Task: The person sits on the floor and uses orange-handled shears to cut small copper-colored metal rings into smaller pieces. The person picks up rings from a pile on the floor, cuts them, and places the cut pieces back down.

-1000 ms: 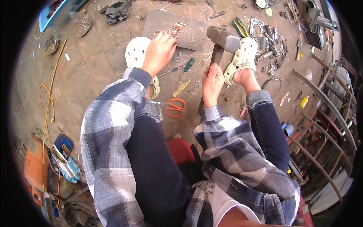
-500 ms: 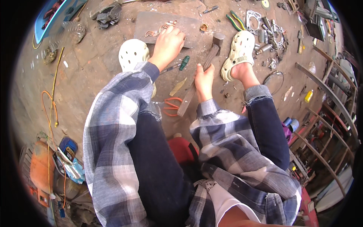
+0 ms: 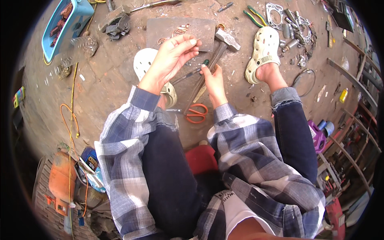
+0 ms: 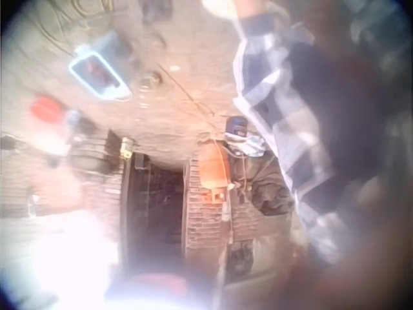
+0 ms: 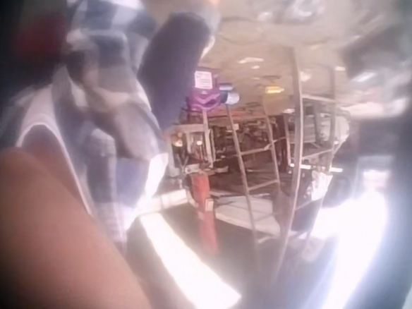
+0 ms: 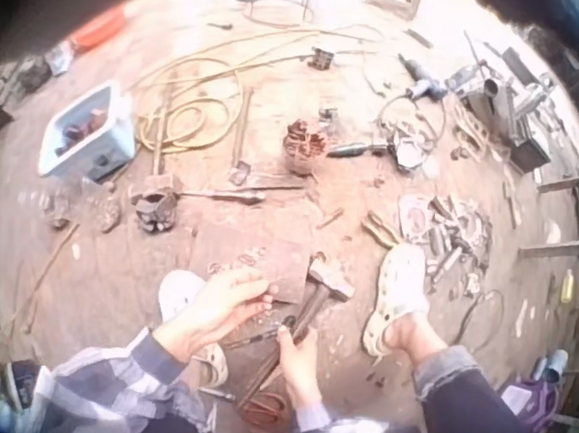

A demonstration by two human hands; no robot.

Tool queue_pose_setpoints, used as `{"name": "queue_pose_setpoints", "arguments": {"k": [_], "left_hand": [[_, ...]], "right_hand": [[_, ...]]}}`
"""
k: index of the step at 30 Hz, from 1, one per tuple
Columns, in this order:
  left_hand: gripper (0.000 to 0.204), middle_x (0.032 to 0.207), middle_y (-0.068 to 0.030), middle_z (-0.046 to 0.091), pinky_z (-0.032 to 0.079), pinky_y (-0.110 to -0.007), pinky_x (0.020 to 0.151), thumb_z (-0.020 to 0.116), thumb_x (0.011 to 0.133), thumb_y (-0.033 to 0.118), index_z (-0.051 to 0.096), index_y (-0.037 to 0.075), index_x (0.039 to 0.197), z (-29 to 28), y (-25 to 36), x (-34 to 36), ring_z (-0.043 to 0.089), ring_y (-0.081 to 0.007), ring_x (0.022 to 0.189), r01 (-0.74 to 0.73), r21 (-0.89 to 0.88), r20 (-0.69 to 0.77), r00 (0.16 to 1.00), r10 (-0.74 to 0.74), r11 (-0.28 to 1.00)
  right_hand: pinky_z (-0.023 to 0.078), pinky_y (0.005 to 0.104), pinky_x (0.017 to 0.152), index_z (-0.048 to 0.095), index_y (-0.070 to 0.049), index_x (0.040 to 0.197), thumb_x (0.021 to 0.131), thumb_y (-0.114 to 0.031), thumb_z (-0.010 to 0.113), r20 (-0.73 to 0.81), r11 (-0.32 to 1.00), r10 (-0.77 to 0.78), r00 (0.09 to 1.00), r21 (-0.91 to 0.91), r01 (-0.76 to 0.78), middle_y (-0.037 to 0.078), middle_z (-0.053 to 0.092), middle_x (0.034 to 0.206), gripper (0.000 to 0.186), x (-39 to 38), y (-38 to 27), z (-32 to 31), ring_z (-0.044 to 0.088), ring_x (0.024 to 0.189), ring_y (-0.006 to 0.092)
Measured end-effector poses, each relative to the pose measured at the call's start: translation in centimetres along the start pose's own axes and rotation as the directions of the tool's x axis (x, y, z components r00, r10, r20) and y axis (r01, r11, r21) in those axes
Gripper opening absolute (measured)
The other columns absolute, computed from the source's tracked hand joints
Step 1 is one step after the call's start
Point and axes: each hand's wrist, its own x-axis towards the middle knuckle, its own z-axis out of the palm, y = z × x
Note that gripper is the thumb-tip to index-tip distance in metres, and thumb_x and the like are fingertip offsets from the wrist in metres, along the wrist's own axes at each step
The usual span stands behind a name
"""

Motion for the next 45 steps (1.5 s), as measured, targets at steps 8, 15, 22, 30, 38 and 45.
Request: {"name": "queue_pose_setpoints", "arguments": {"k": [8,15,22,30,38,45], "left_hand": [[0.016,0.089,-0.0078,0.064,0.048,-0.022,0.074,0.062,0.082,0.004,0.058,0.002,0.097,0.7,1.3,-2.1,0.06,-0.0101,0.08,-0.121,0.17,-0.041,0.991,0.13,0.978],[0.018,0.085,-0.0058,0.064,0.048,-0.022,0.076,0.062,0.08,-0.001,0.056,0.001,0.098,0.4,1.9,-3.9,0.061,-0.0124,0.086,-0.169,0.348,-0.112,0.969,0.221,0.922],[0.017,0.077,-0.0022,0.061,0.044,-0.019,0.07,0.063,0.076,-0.001,0.057,0.001,0.092,-3.5,7.2,-5.9,0.056,-0.0081,0.073,-0.355,0.602,-0.342,0.695,0.632,0.715],[0.014,0.083,-0.0042,0.063,0.044,-0.02,0.063,0.062,0.078,-0.002,0.061,-0.001,0.092,-12.8,17.4,-10.2,0.057,-0.0087,0.071,-0.392,0.837,-0.394,0.053,0.918,0.382],[0.017,0.076,-0.0037,0.062,0.044,-0.021,0.058,0.065,0.076,-0.001,0.063,-0.002,0.093,-19.3,17.9,-9.4,0.054,-0.0081,0.063,-0.19,0.829,-0.516,0.104,0.851,0.526],[0.017,0.079,-0.0035,0.062,0.044,-0.02,0.058,0.065,0.077,0.001,0.062,-0.001,0.093,-19.5,15.9,-9.4,0.055,-0.0082,0.066,-0.141,0.835,-0.521,0.103,0.847,0.531]], "right_hand": [[0.042,0.0305,0.084,0.037,0.005,0.122,0.083,-0.015,0.061,-0.171,0.974,-0.087,0.981,-0.221,0.048,0.015,0.048,0.109,0.05,0.4,0.8,1.1,0.051,0.097,0.0201],[0.046,0.0272,0.08,0.053,0.002,0.108,0.087,-0.008,0.055,0.134,0.956,-0.28,0.951,0.133,0.263,0.01,0.059,0.098,0.023,-2.2,-7.0,2.6,0.057,0.089,0.0155],[0.045,0.0245,0.078,0.058,0.001,0.103,0.088,-0.008,0.054,0.237,0.972,-0.232,0.944,0.102,0.213,0.007,0.063,0.09,0.018,-3.3,-8.1,4.3,0.058,0.082,0.0115],[0.046,0.0247,0.078,0.058,0.001,0.102,0.088,-0.009,0.053,0.283,0.983,-0.179,0.942,0.004,0.185,0.006,0.063,0.089,0.018,-3.4,-7.0,4.6,0.058,0.083,0.0115],[0.046,0.025,0.078,0.059,0.0,0.102,0.088,-0.01,0.053,0.304,0.987,-0.146,0.942,-0.021,0.16,0.006,0.063,0.09,0.018,-3.3,-6.9,4.7,0.058,0.083,0.0111],[0.046,0.0254,0.078,0.059,0.001,0.102,0.089,-0.01,0.053,0.299,0.987,-0.146,0.943,-0.022,0.159,0.007,0.063,0.09,0.018,-3.0,-6.7,4.4,0.058,0.083,0.0113]]}}
